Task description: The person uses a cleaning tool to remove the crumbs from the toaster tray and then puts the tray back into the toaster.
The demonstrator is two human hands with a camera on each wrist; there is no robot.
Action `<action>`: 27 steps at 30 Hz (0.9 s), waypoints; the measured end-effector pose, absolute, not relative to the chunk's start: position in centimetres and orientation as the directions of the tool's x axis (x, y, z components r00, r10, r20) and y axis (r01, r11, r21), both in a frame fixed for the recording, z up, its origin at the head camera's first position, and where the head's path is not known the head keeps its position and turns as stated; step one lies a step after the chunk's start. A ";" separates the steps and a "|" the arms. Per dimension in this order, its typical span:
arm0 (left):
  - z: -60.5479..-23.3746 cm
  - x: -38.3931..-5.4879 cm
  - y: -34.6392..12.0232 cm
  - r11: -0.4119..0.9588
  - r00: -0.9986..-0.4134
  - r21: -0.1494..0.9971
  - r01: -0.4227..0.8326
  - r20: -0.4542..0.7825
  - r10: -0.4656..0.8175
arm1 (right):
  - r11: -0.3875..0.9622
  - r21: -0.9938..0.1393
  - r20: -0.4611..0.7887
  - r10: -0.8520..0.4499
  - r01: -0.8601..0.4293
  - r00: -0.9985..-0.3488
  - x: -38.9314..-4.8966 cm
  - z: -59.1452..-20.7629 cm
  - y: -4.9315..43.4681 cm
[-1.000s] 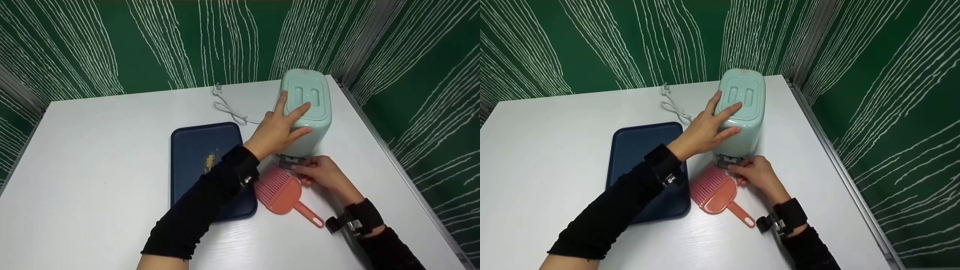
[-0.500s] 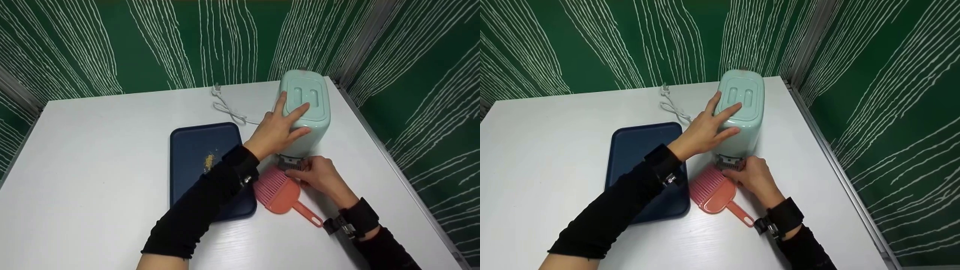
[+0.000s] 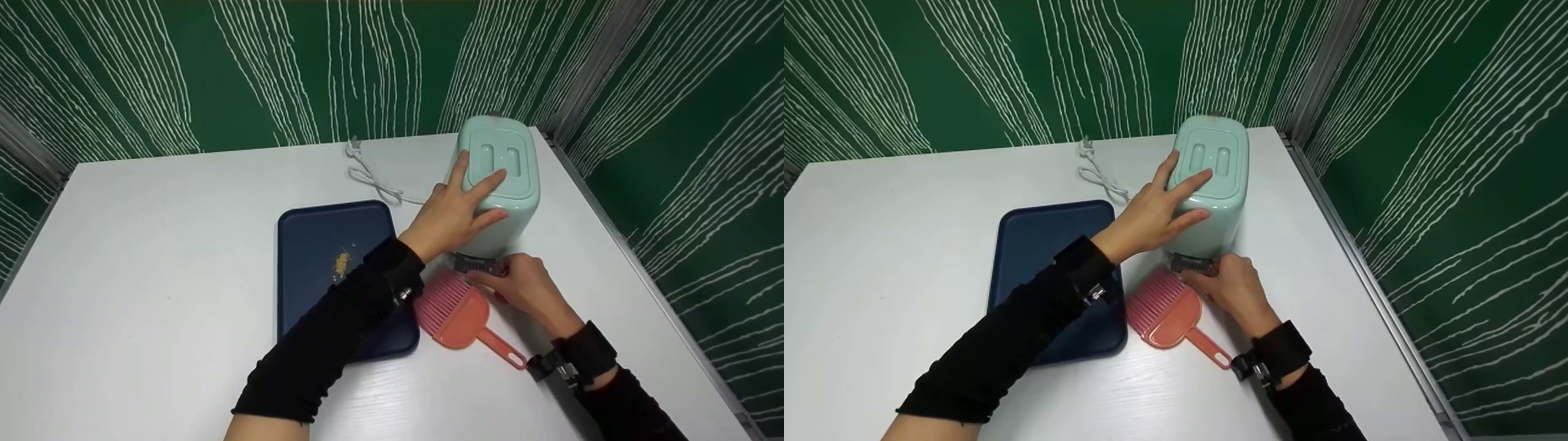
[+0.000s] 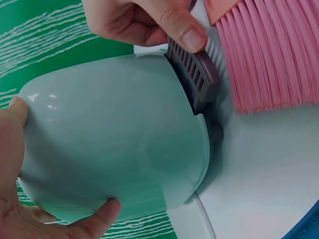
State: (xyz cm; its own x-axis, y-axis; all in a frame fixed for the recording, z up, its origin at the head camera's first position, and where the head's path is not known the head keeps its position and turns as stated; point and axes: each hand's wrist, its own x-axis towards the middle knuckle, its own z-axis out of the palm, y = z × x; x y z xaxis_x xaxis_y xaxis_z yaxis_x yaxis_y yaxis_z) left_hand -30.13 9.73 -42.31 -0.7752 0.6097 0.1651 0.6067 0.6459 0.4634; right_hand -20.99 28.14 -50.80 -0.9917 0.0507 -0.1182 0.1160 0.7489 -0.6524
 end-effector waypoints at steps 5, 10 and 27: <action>-42.4 -30.1 9.6 0.638 -0.772 0.469 0.611 0.175 0.611 | 0.728 -0.671 -0.139 0.064 0.141 -0.988 -21.2 -51.1 28.5; -42.5 -30.1 9.6 0.626 -0.767 0.476 0.618 0.189 0.614 | 0.689 -0.699 -0.194 0.072 0.189 -0.978 -21.4 -51.1 28.8; -42.7 -30.1 9.6 0.616 -0.760 0.475 0.629 0.210 0.615 | 0.684 -0.703 -0.174 0.101 0.196 -0.980 -21.7 -51.5 29.0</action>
